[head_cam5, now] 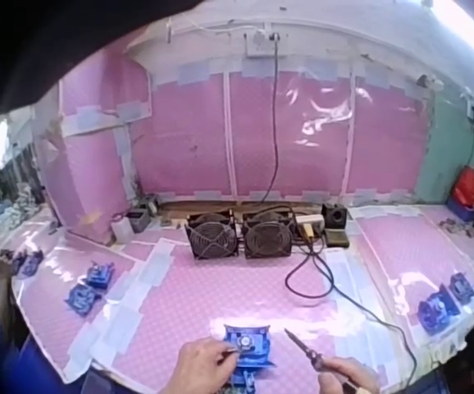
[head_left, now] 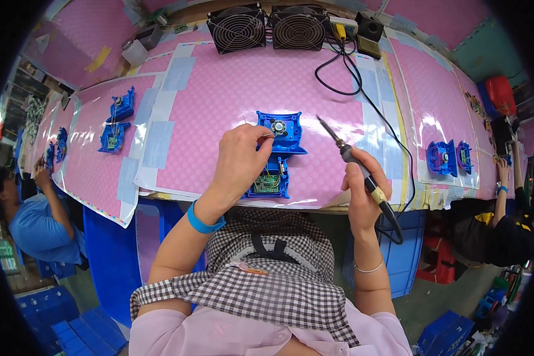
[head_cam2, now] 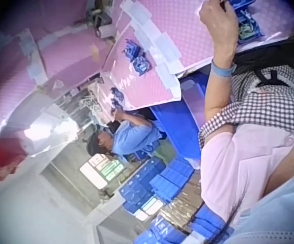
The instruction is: Soldering wires and components onto blue electronic fan housings at a factory workbench.
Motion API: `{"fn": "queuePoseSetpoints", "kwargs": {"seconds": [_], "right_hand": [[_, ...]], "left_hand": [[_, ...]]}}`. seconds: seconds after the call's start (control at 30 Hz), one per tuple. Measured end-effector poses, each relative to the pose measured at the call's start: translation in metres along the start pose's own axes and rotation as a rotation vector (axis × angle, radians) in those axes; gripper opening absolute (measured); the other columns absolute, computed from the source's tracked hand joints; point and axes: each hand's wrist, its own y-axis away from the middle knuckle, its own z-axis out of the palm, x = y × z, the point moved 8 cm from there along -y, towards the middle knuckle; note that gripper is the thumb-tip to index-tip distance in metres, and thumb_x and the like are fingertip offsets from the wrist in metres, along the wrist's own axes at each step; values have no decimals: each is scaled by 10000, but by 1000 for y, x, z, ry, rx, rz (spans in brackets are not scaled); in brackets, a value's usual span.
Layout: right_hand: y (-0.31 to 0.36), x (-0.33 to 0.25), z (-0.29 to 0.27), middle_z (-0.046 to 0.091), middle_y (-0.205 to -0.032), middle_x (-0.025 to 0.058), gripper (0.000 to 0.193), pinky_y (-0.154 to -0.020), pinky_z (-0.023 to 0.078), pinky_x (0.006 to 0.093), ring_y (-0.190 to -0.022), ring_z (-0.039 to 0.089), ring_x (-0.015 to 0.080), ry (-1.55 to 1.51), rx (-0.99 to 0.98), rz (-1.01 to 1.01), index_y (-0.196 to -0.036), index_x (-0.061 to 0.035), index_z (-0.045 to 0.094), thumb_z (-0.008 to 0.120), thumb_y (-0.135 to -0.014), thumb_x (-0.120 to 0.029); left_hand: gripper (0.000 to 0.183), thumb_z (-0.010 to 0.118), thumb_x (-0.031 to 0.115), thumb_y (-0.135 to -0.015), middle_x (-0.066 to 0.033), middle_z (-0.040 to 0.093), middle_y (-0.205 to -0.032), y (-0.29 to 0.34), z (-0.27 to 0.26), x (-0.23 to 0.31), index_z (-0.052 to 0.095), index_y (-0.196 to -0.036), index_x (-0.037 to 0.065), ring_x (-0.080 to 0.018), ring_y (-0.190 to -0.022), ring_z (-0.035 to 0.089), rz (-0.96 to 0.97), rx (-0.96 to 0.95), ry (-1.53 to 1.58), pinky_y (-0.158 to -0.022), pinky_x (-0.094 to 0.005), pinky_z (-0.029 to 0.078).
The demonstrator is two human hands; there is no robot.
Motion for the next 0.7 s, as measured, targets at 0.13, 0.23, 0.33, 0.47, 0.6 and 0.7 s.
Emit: {"fn": "queuePoseSetpoints", "kwargs": {"seconds": [0.13, 0.23, 0.33, 0.47, 0.6, 0.7], "right_hand": [[6, -7, -8, 589, -701, 21, 221, -490, 366, 211, -535, 484, 62, -3, -26, -38, -1127, 37, 621, 588, -954, -96], [9, -4, 0, 574, -667, 8, 220, -471, 362, 210, -509, 481, 66, -43, -50, 21, -1113, 17, 618, 578, -975, -149], [12, -1, 25, 661, -816, 96, 178, -571, 461, 251, -655, 608, 132, 17, -156, 15, -1006, -22, 594, 642, -936, -179], [11, -19, 75, 627, -1099, 196, 309, -684, 503, 333, -866, 640, 268, 118, -493, -190, -967, -39, 524, 761, -823, -177], [14, -29, 145, 504, -1169, 246, 453, -864, 448, 444, -1017, 505, 420, 144, -661, -348, -975, -48, 478, 799, -660, -96], [4, -48, 235, 487, -1059, 220, 464, -859, 395, 478, -1008, 469, 428, -106, -610, -430, -983, -59, 453, 785, -664, -118]], "left_hand": [[130, 651, 78, -798, -182, 676, -800, -1, 1, 0, 705, -863, -21, -311, -721, 660, -11, 0, -7, -678, -392, 515], [132, 646, 76, -797, -176, 676, -797, -2, -1, -1, 705, -863, -23, -312, -721, 659, -3, -5, -5, -669, -396, 510], [121, 662, 69, -793, -159, 672, -775, 3, -20, 5, 696, -848, -33, -271, -691, 652, 57, 95, 26, -622, -363, 492], [137, 670, 86, -852, -105, 646, -702, 27, -74, -20, 673, -802, -42, -132, -639, 584, -76, 300, 129, -565, -274, 431], [282, 590, 134, -945, -2, 518, -633, 81, -119, -70, 561, -695, 5, -54, -594, 428, -172, 565, 234, -533, -232, 326], [273, 544, 131, -968, 18, 456, -669, 135, -141, -103, 493, -708, 62, -46, -606, 367, -209, 862, 481, -540, -214, 286]]}}
